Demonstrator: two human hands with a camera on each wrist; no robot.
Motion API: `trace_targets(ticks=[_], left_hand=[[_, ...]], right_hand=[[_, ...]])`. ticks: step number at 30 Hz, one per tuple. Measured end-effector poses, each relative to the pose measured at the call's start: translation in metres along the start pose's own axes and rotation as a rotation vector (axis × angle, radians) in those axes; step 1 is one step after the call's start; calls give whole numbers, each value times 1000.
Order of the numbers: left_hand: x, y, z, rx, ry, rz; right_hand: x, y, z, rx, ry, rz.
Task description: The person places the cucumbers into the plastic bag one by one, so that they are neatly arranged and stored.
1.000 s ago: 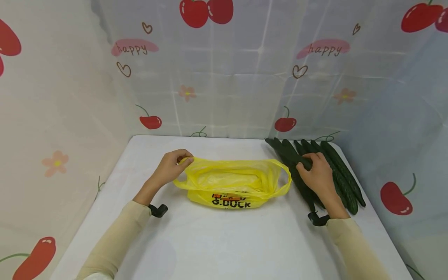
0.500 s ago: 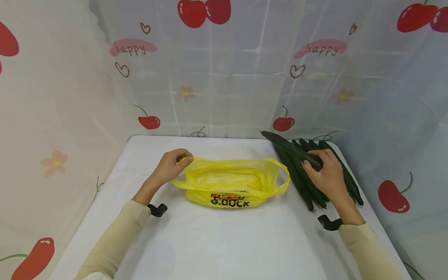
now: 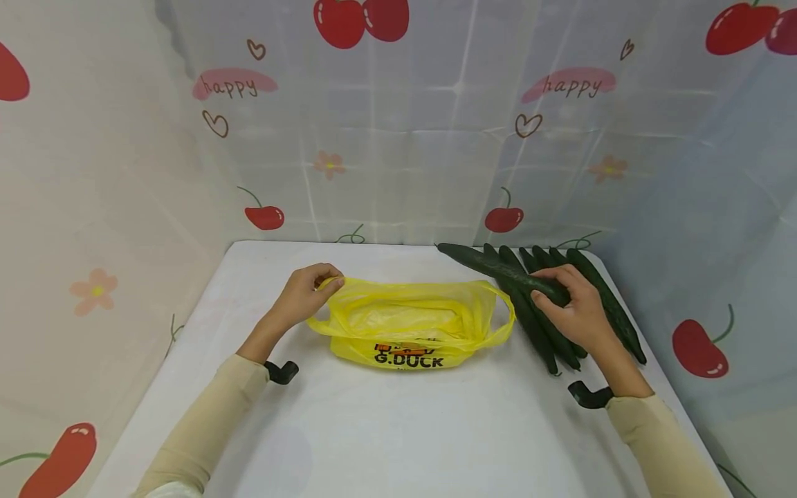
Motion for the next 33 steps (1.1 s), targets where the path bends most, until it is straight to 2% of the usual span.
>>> trace_targets(ticks=[12, 21, 33], left_hand=[[-1, -2, 0, -6, 3, 6], [-1, 0, 0, -15, 9, -2], [0, 1, -2, -10, 7, 0]], right_hand=[[-8, -9, -13, -57, -91, 96], [-13, -22, -24, -62, -180, 103], [-20, -39, -50, -92, -303, 160]])
Point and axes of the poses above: each hand's wrist, its own x-axis away from the middle knuckle, its own z-axis out of the back of the hand, y = z × x, the point moved 2 cm from there along -x, towards the middle knuckle, and after that the axes turned 7 degrees about -y, right-handed, at the moved point
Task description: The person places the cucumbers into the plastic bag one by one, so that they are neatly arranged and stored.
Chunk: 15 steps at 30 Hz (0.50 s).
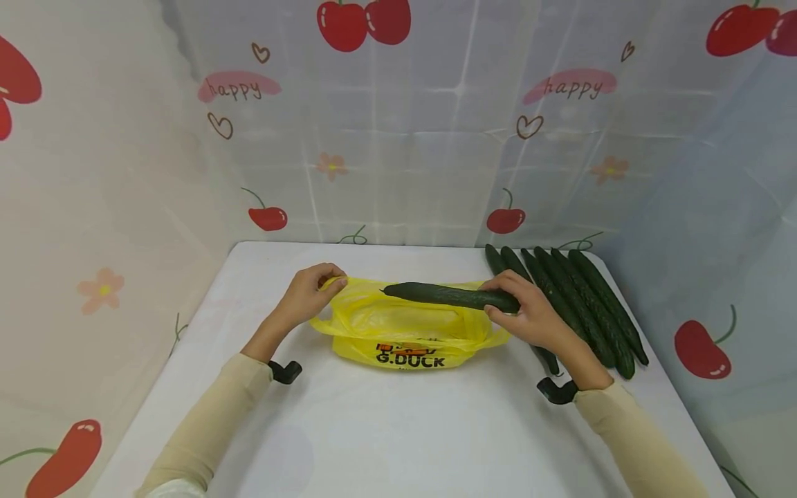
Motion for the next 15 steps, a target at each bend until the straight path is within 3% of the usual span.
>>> trace_targets(ticks=[15], left_hand=[[3, 0, 1, -16, -3, -3]], right_hand=[[-37, -25, -37, 61, -189, 24]])
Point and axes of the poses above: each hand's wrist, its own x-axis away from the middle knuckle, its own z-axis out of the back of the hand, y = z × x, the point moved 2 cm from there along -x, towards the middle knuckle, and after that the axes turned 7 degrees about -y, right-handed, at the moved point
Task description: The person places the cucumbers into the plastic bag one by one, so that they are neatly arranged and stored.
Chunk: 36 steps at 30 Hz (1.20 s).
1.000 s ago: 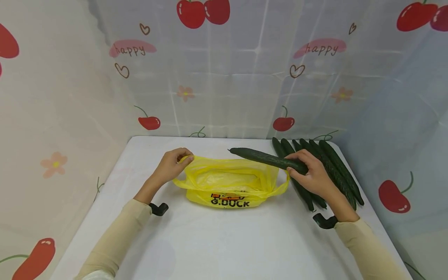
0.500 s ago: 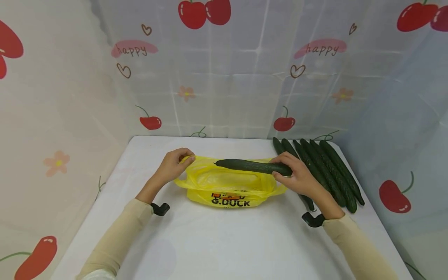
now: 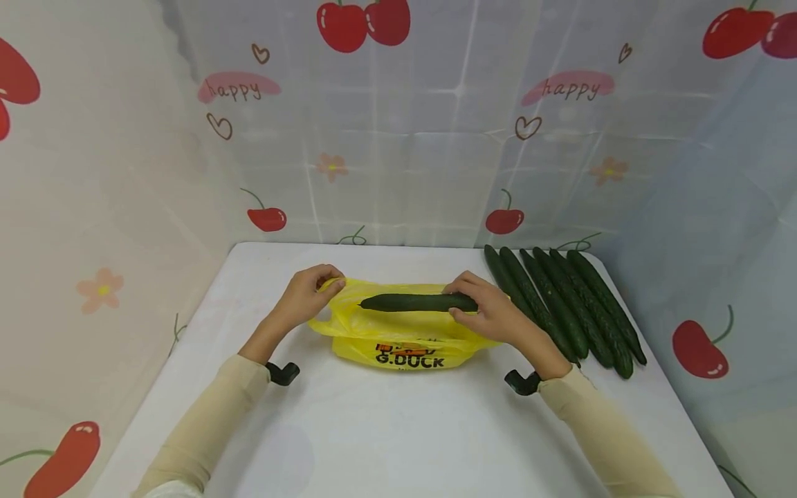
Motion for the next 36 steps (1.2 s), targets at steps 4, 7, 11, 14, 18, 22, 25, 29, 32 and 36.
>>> trace_targets(ticks=[4, 7, 11, 14, 18, 22, 25, 29, 32, 36], left_hand=[[0, -2, 0, 8, 0, 5], [0, -3, 0, 10, 4, -4], [-1, -3, 1, 16, 4, -8], [-1, -3, 1, 15, -1, -1], [-1, -4, 1, 18, -2, -2], [-1, -4, 1, 20, -1, -10], [-1, -3, 1, 17, 2, -11], [0, -3, 1, 18, 2, -12], [1, -4, 1, 25, -4, -9], [2, -4, 1, 31, -2, 1]], right_hand=[[-14, -5, -11, 42, -1, 18], [-22, -8, -15, 50, 10, 33], [-27, -10, -19, 46, 26, 34], [-30, -8, -23, 36, 23, 25], [-34, -6, -29, 39, 4, 27], [-37, -4, -32, 33, 0, 27], [-39, -3, -33, 19, 1, 30], [-40, -2, -36, 50, -19, 22], [-39, 0, -40, 138, -52, 8], [-39, 3, -43, 266, -88, -31]])
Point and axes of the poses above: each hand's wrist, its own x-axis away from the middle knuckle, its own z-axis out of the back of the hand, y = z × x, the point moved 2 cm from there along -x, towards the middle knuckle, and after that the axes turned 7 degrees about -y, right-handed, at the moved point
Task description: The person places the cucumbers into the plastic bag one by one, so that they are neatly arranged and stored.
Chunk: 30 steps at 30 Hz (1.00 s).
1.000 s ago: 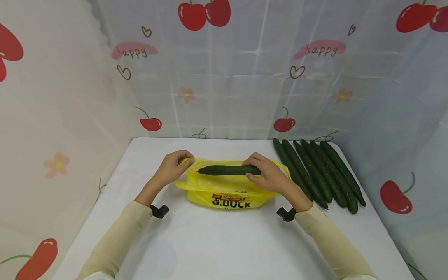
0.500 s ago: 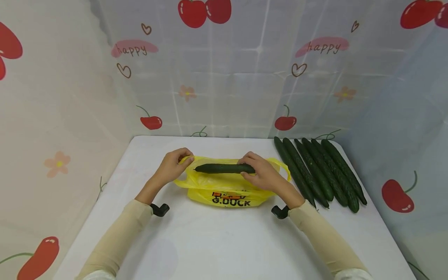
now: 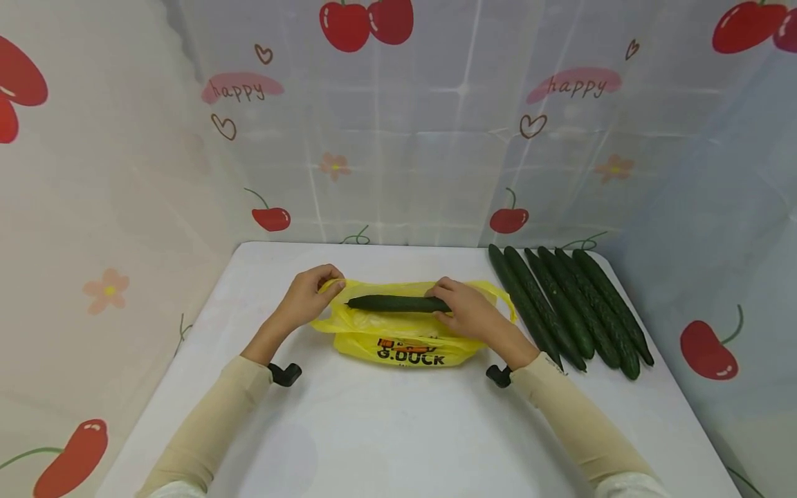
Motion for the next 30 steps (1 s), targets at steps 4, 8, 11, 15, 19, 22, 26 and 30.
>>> trace_targets(ticks=[4, 8, 11, 15, 19, 22, 26, 30], left_hand=[[0, -1, 0, 0, 8, -2], [0, 0, -1, 7, 4, -11], [0, 0, -1, 8, -1, -12], [-1, 0, 0, -12, 6, -7], [-1, -1, 1, -29, 11, 0], [-1, -1, 1, -31, 8, 1], [-1, 0, 0, -30, 5, 1], [-1, 0, 0, -30, 7, 9]], right_hand=[[-1, 3, -4, 58, -32, -65], [-4, 7, -10, 91, -46, -99], [-5, 9, -14, 141, -58, -102], [-7, 9, -16, 205, -79, -98], [-9, 9, -16, 207, -81, -109], [-10, 10, -16, 178, -63, -134], [-12, 13, -17, 150, -15, -231], [-12, 16, -17, 199, 77, -326]])
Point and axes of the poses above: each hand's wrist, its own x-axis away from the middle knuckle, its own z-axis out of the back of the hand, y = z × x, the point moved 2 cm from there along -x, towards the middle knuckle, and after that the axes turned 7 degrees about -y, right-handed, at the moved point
